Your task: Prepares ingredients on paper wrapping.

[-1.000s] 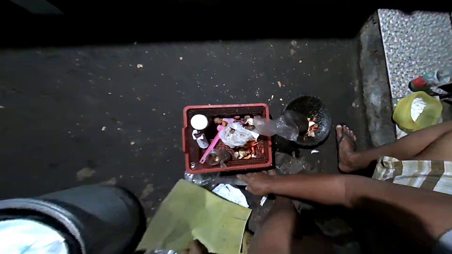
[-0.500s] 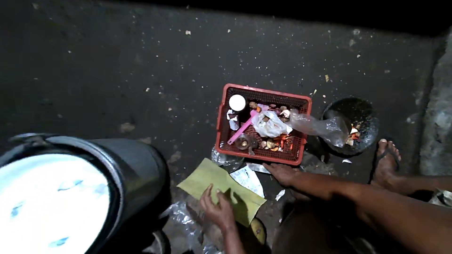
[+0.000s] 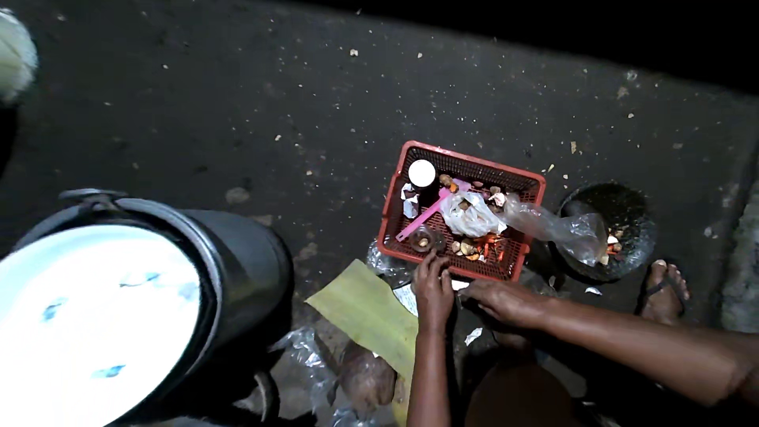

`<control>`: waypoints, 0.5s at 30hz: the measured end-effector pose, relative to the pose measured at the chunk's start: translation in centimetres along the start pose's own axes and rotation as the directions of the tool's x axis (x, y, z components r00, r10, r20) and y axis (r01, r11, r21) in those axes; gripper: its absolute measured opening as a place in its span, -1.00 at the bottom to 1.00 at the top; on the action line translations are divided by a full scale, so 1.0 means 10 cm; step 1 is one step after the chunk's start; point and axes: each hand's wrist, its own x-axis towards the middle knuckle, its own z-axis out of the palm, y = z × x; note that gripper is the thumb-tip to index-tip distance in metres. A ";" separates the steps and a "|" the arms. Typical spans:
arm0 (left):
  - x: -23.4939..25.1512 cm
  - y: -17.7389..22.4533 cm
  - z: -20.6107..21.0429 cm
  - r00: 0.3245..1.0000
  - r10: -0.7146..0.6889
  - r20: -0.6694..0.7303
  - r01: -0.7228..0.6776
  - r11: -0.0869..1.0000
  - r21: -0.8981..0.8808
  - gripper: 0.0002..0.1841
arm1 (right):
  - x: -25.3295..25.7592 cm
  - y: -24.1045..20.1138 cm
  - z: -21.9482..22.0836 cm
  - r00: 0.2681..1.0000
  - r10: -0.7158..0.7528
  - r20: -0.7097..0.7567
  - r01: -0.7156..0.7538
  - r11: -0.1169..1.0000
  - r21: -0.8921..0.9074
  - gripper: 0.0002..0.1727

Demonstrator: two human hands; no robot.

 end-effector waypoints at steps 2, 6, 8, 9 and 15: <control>-0.15 -0.08 0.01 0.996 -0.044 -0.082 0.043 0.999 -0.014 -0.67 | -0.28 -0.08 -0.37 0.962 -0.065 -0.267 0.025 0.988 -0.150 -0.57; -0.32 0.10 0.20 0.906 -0.417 -0.070 0.359 0.847 -0.393 -0.46 | -0.51 0.35 -0.92 0.845 0.063 -0.532 -0.308 0.869 -0.387 -0.24; -0.26 0.20 0.41 0.857 -0.514 0.036 0.442 0.698 -0.564 -0.19 | -0.51 0.56 -1.02 0.825 0.315 -0.469 -0.501 0.792 -0.348 -0.05; -0.21 0.25 0.52 0.834 -0.546 0.075 0.466 0.626 -0.625 -0.03 | -0.49 0.63 -1.04 0.809 0.405 -0.426 -0.554 0.768 -0.322 -0.11; 0.06 0.31 0.81 0.767 -0.642 0.002 0.503 0.600 -0.622 0.25 | -0.51 0.52 -1.09 0.855 0.396 -0.337 -0.435 0.899 -0.047 -0.60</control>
